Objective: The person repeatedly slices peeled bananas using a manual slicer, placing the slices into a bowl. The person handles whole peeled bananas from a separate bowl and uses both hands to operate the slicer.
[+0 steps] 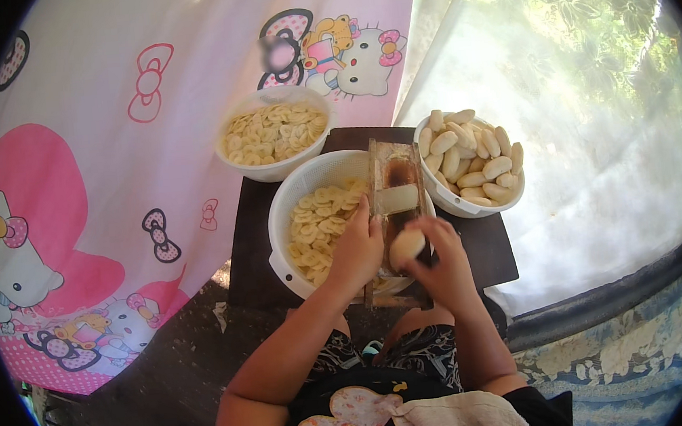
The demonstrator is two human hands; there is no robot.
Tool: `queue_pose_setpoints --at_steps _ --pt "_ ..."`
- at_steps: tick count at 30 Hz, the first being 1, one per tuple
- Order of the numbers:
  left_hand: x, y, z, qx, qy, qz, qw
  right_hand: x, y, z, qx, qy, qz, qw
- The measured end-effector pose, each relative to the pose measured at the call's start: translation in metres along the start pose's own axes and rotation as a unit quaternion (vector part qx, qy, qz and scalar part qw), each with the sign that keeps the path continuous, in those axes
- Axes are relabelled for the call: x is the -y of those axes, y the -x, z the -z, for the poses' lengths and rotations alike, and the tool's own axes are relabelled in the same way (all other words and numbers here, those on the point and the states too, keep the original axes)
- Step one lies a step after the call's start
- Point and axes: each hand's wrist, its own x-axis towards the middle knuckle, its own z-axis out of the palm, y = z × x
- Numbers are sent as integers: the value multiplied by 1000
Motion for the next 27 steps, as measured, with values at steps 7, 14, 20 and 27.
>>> queue_pose_setpoints --at_steps 7,14,20,27 --pt "0 -2 2 25 16 20 999 -56 -89 -22 -79 28 -77 993" --pt "-1 -3 2 5 11 -7 1000 -29 -55 -7 -19 -9 -98 995" --pt "-1 -3 1 -2 -25 -24 999 -9 -19 -3 0 81 -83 993" --pt "-6 -2 5 13 5 -10 1000 -68 -112 -27 -98 41 -88 990"
